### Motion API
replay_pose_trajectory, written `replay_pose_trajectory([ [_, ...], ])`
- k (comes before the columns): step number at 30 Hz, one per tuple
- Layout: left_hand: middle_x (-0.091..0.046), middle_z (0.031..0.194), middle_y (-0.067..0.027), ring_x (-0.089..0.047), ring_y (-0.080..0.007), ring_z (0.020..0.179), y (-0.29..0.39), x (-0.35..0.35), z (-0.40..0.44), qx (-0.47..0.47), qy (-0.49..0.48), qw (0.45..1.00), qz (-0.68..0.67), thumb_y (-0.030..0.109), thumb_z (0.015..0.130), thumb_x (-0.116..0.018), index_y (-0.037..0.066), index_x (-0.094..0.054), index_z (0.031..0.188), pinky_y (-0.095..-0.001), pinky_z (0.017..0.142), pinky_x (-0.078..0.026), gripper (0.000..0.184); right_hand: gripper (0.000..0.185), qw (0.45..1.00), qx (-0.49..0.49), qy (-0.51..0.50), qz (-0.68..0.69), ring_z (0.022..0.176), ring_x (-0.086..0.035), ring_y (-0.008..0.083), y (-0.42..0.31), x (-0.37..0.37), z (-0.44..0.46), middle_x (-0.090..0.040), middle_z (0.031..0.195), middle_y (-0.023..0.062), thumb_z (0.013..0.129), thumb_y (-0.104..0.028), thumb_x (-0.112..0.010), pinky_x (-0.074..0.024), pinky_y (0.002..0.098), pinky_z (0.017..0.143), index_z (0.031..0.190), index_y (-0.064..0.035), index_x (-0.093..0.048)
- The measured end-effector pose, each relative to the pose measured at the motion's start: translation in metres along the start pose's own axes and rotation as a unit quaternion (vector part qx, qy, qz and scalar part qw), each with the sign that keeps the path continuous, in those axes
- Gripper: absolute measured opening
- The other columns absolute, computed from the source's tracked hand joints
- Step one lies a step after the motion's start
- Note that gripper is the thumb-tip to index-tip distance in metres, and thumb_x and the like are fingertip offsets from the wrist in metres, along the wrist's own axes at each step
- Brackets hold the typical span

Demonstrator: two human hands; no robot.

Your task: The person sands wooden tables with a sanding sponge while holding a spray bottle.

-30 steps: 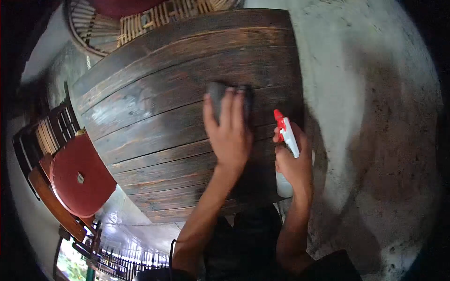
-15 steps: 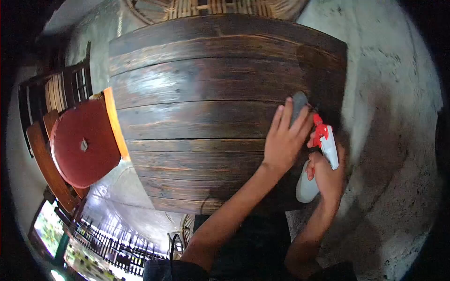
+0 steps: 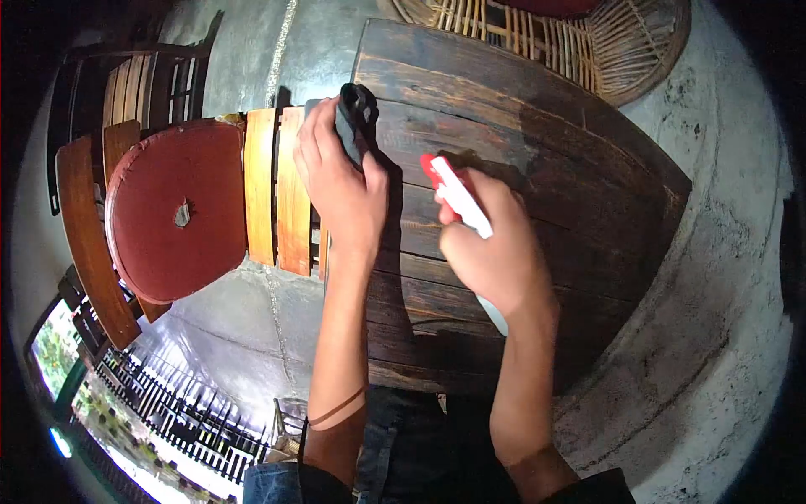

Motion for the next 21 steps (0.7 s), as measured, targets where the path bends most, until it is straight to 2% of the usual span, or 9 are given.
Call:
replay_pose_trajectory([
  [3, -0.058, 0.141, -0.0212, -0.051, -0.0423, 0.134, -0.008, -0.003, 0.0, 0.01, 0.025, 0.998, -0.05, -0.007, 0.082, -0.061, 0.001, -0.054, 0.143, -0.0503, 0.118, -0.034, 0.061, 0.021, 0.999, 0.034, -0.028, -0.014, 0.081, -0.068, 0.0272, -0.012, -0.014, 0.009, -0.068, 0.084, 0.0134, 0.08, -0.001, -0.057, -0.0514, 0.0377, 0.077, 0.1, 0.0018, -0.064],
  [7, -0.056, 0.145, -0.0191, -0.049, -0.0401, 0.137, 0.005, -0.003, -0.003, -0.009, 0.003, 1.0, -0.03, -0.006, 0.078, -0.062, 0.003, -0.054, 0.143, -0.051, 0.121, -0.03, 0.066, 0.021, 0.999, 0.042, -0.007, -0.03, 0.081, -0.072, 0.0329, -0.013, 0.003, 0.003, -0.07, 0.084, 0.0188, 0.081, -0.003, -0.059, -0.0526, 0.0418, 0.074, 0.101, 0.0026, -0.064],
  [10, -0.056, 0.146, -0.017, -0.047, -0.0378, 0.14, 0.034, -0.011, -0.011, -0.035, -0.018, 0.999, 0.015, -0.007, 0.075, -0.063, 0.004, -0.054, 0.144, -0.0527, 0.125, -0.026, 0.071, 0.023, 0.999, 0.033, 0.032, -0.015, 0.083, -0.072, 0.032, 0.016, 0.032, -0.009, -0.07, 0.086, 0.0173, 0.081, -0.002, -0.059, -0.0533, 0.0401, 0.077, 0.104, 0.0021, -0.065],
  [11, -0.056, 0.146, -0.0156, -0.047, -0.0354, 0.141, 0.047, -0.019, -0.017, -0.03, -0.019, 0.999, 0.024, -0.008, 0.073, -0.064, 0.005, -0.054, 0.144, -0.054, 0.127, -0.024, 0.073, 0.031, 0.997, 0.045, 0.056, -0.02, 0.085, -0.071, 0.0285, 0.023, 0.047, -0.016, -0.071, 0.09, 0.0136, 0.082, 0.0, -0.058, -0.0533, 0.0377, 0.081, 0.112, 0.0012, -0.067],
  [12, -0.056, 0.146, -0.0156, -0.047, -0.0354, 0.141, 0.062, -0.027, -0.022, -0.036, -0.024, 0.999, 0.02, -0.008, 0.073, -0.064, 0.005, -0.054, 0.144, -0.054, 0.127, -0.024, 0.073, 0.031, 0.997, 0.04, 0.064, -0.017, 0.085, -0.071, 0.0285, 0.034, 0.061, -0.024, -0.071, 0.09, 0.0136, 0.082, 0.0, -0.058, -0.0533, 0.0377, 0.081, 0.112, 0.0012, -0.067],
  [15, -0.058, 0.145, -0.0148, -0.044, -0.0396, 0.143, 0.125, -0.062, -0.041, -0.07, -0.077, 0.995, -0.013, -0.006, 0.074, -0.062, 0.007, -0.057, 0.142, -0.0542, 0.127, -0.025, 0.069, 0.042, 0.995, -0.003, 0.101, 0.028, 0.089, -0.066, 0.0166, 0.078, 0.11, -0.042, -0.069, 0.094, 0.0067, 0.083, 0.004, -0.058, -0.0514, 0.0311, 0.082, 0.124, 0.0009, -0.068],
  [18, -0.059, 0.144, -0.0148, -0.045, -0.0386, 0.144, 0.2, -0.111, -0.072, -0.121, -0.137, 0.983, -0.033, -0.004, 0.075, -0.065, 0.007, -0.057, 0.143, -0.0551, 0.127, -0.026, 0.069, 0.042, 0.985, -0.047, 0.159, 0.051, 0.09, -0.065, 0.0148, 0.129, 0.163, -0.069, -0.068, 0.093, 0.0059, 0.083, 0.006, -0.056, -0.0505, 0.0298, 0.083, 0.123, 0.001, -0.067],
  [19, -0.059, 0.144, -0.0141, -0.045, -0.0401, 0.144, 0.23, -0.126, -0.087, -0.135, -0.139, 0.98, -0.04, -0.002, 0.074, -0.068, 0.008, -0.058, 0.143, -0.056, 0.127, -0.026, 0.071, 0.042, 0.991, -0.024, 0.124, 0.049, 0.078, -0.064, 0.013, 0.138, 0.185, -0.074, -0.068, 0.094, 0.0053, 0.083, 0.007, -0.053, -0.0506, 0.0289, 0.07, 0.122, 0.0003, -0.068],
  [21, -0.056, 0.147, -0.0139, -0.041, -0.0464, 0.145, 0.283, -0.162, -0.116, -0.173, -0.186, 0.964, -0.073, 0.009, 0.08, -0.068, 0.009, -0.057, 0.146, -0.0573, 0.126, -0.029, 0.066, 0.034, 0.972, -0.091, 0.174, 0.128, 0.076, -0.065, 0.0249, 0.17, 0.214, -0.095, -0.07, 0.092, 0.0129, 0.082, 0.001, -0.057, -0.05, 0.0355, 0.065, 0.114, -0.0005, -0.067],
])
Point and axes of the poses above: each hand's wrist, its own z-axis towards the middle knuckle, its own x-axis out of the back of the hand, y = z × x, the point moved 5 cm from there along z, towards the middle knuckle
